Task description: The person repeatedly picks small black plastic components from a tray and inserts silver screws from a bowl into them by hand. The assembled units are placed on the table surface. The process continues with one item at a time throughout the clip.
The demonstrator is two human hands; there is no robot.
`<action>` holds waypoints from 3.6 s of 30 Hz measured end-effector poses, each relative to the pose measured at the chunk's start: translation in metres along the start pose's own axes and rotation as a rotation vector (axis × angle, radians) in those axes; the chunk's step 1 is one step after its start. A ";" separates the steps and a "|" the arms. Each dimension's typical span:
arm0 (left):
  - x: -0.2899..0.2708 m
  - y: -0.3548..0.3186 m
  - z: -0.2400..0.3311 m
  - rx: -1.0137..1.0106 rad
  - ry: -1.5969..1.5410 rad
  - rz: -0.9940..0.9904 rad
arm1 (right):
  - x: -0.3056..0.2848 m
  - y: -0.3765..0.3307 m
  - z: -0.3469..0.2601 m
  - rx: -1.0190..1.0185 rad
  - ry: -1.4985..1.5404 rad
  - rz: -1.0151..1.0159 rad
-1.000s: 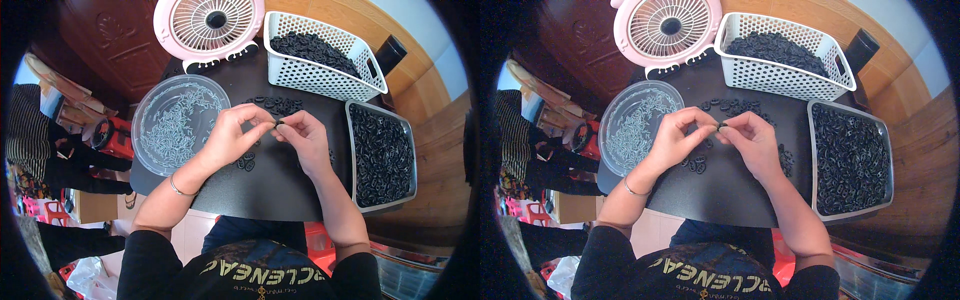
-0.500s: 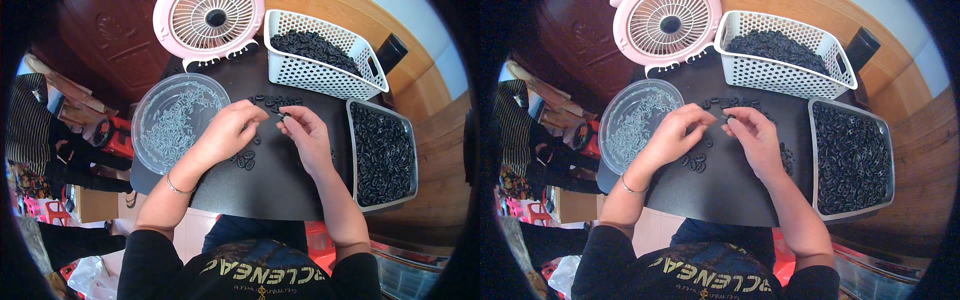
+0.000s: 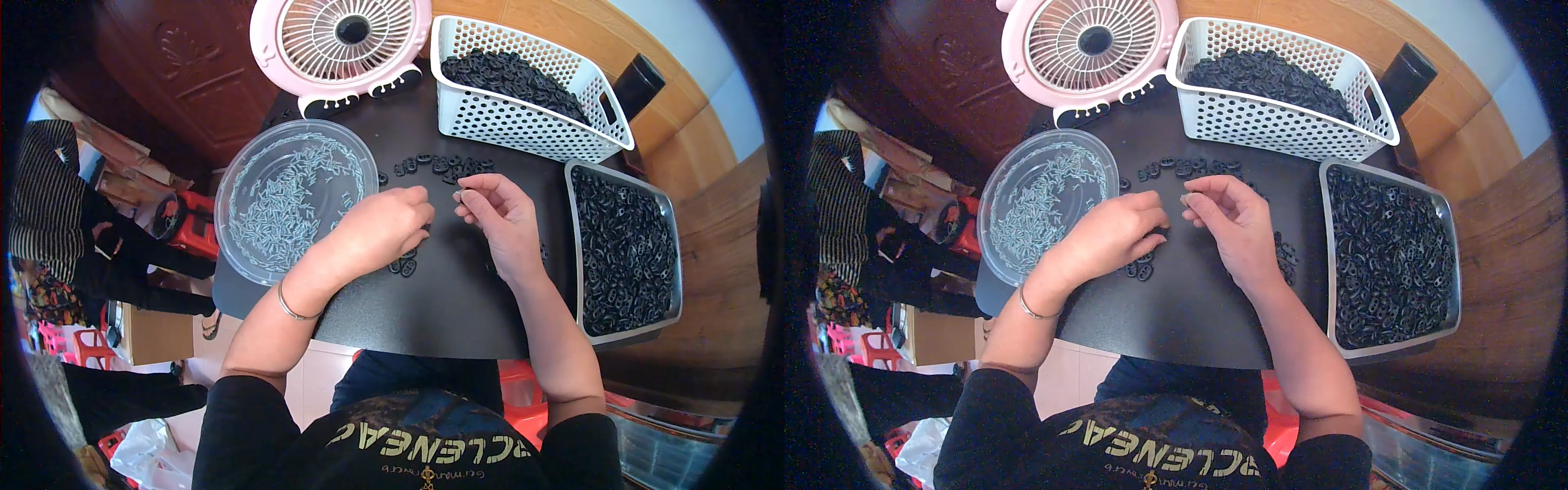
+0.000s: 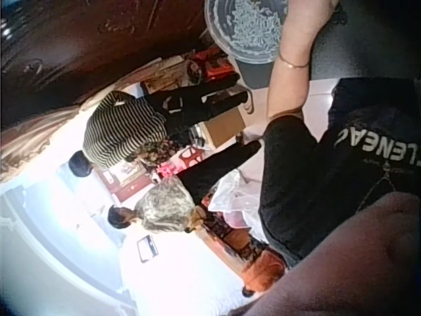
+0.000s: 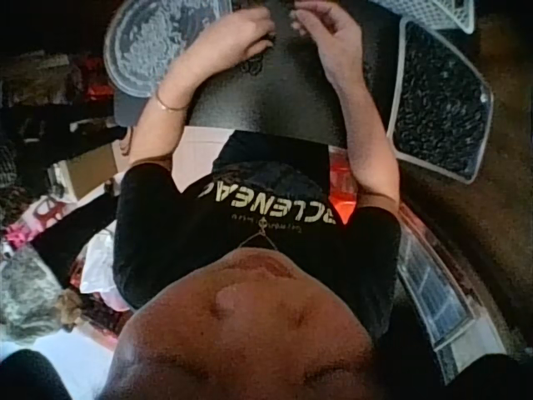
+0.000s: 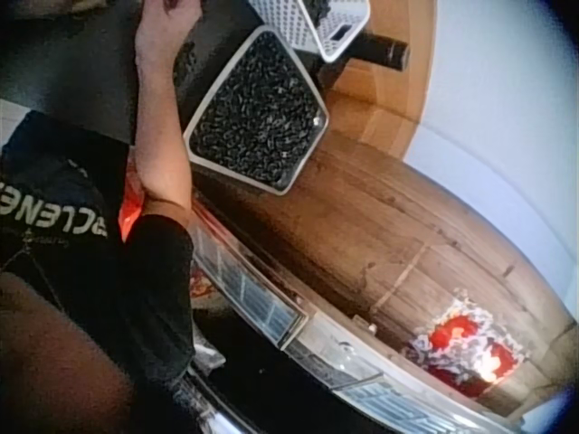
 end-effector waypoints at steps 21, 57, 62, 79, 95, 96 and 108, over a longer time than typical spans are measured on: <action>-0.005 0.003 -0.001 -0.095 -0.166 0.058 | 0.001 0.000 0.000 -0.020 0.001 0.005; 0.003 0.004 -0.015 -0.693 -1.367 0.330 | 0.003 -0.004 0.003 -0.119 -0.048 -0.022; -0.001 0.005 -0.013 -0.680 -1.305 0.352 | 0.004 -0.005 0.001 -0.127 -0.075 0.023; -0.002 0.005 -0.009 -0.665 -1.276 0.300 | 0.003 -0.005 0.000 -0.073 -0.040 0.001; -0.002 0.006 -0.007 -0.647 -1.215 0.289 | 0.003 -0.005 0.000 -0.062 -0.043 0.005; -0.003 0.006 -0.007 -0.643 -1.216 0.291 | 0.004 -0.005 0.000 -0.061 -0.033 0.004; 0.000 0.005 -0.004 -0.664 -1.319 0.247 | 0.006 -0.007 -0.002 -0.073 0.037 -0.033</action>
Point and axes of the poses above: each hand's wrist, its own y-axis towards the middle knuckle, its own x-axis out of the palm, z = x × y, the point moved 3 cm from there along y, towards the middle knuckle, and after that the axes turned 14 degrees about z, right-handed, at the moved point
